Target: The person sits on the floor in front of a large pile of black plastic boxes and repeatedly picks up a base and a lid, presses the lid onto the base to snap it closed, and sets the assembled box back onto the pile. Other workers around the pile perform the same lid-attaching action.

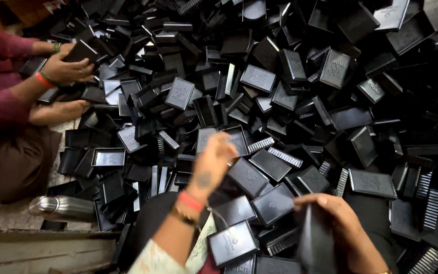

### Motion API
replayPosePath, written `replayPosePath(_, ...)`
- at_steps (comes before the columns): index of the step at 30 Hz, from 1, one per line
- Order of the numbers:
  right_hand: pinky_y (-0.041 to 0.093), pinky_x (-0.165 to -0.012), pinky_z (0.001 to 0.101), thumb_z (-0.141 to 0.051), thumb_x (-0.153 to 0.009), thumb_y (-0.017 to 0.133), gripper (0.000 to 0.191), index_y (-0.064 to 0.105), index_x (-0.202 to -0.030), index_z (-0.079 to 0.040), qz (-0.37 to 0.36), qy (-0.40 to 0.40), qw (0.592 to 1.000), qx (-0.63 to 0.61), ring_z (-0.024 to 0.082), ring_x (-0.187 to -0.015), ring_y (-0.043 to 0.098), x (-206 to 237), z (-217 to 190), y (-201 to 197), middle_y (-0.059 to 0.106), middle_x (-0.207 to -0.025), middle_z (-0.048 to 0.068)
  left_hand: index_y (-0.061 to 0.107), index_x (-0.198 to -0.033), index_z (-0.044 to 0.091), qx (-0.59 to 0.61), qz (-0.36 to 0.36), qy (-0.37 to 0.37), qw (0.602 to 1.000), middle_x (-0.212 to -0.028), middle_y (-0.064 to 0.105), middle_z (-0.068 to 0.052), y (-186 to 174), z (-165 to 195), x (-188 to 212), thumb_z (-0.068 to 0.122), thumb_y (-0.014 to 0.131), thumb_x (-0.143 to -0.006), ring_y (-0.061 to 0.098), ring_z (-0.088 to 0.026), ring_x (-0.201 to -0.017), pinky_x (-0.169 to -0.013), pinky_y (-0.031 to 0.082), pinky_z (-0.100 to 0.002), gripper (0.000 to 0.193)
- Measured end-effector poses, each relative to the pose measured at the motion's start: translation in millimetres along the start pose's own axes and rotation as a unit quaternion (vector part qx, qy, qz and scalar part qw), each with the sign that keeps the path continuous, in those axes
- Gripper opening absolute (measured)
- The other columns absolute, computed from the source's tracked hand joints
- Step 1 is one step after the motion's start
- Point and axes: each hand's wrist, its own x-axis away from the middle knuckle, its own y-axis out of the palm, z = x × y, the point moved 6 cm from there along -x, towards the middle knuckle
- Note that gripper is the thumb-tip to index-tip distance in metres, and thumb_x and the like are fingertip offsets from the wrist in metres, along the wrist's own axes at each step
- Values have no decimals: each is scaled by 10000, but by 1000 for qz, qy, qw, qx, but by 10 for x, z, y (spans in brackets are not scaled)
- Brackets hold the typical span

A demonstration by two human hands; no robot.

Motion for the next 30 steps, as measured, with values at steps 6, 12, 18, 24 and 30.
replayPosePath(6, 514, -961, 353, -259, -910, 666, 402, 729, -1229, -23, 167, -93, 944, 267, 201, -1106, 695, -31, -115, 227, 759, -1197, 116, 338, -1504, 109, -427, 66, -236, 870, -1188, 660, -233, -528, -5, -356, 392, 818, -656, 651, -435, -1052, -892, 530, -510, 1015)
replayPosePath(12, 356, -1144, 417, -331, -816, 775, 748, 502, -1440, -20, 95, -367, 802, 462, 322, -1378, 483, 264, -567, 736, 531, -1468, 211, 541, -1363, 108, -273, -204, 15, 940, -1195, 735, -149, 71, 922, 81, 343, 799, -707, 714, -359, -1093, -917, 566, -439, 742)
replayPosePath(18, 434, -1048, 418, -289, -770, 767, 819, 460, -1493, -58, -36, -12, 997, 60, 294, -1247, 582, 67, 3, 696, 615, -1365, 166, 528, -1358, 75, 110, -188, -95, 971, -1312, 627, -57, 72, 719, 58, 282, 786, -868, 725, -344, -1035, -938, 591, -414, 591)
replayPosePath(24, 460, -1005, 417, -388, -910, 640, 669, 524, -1416, 34, 29, -37, 991, -123, 282, -1190, 592, -44, 40, 293, 642, -1318, 185, 483, -1335, 159, -618, -105, -182, 757, -1055, 719, -163, -849, -280, -107, 9, 671, -778, 633, -358, -1095, -938, 397, -655, 608)
replayPosePath(30, 483, -987, 468, -331, -965, 578, 578, 534, -1425, 17, 70, 17, 987, -142, 307, -1148, 605, -6, 81, 365, 635, -1254, 170, 541, -1273, 140, -603, -16, -63, 795, -932, 744, -158, -689, 230, -37, 10, 623, -853, 702, -381, -930, -821, 530, -517, 447)
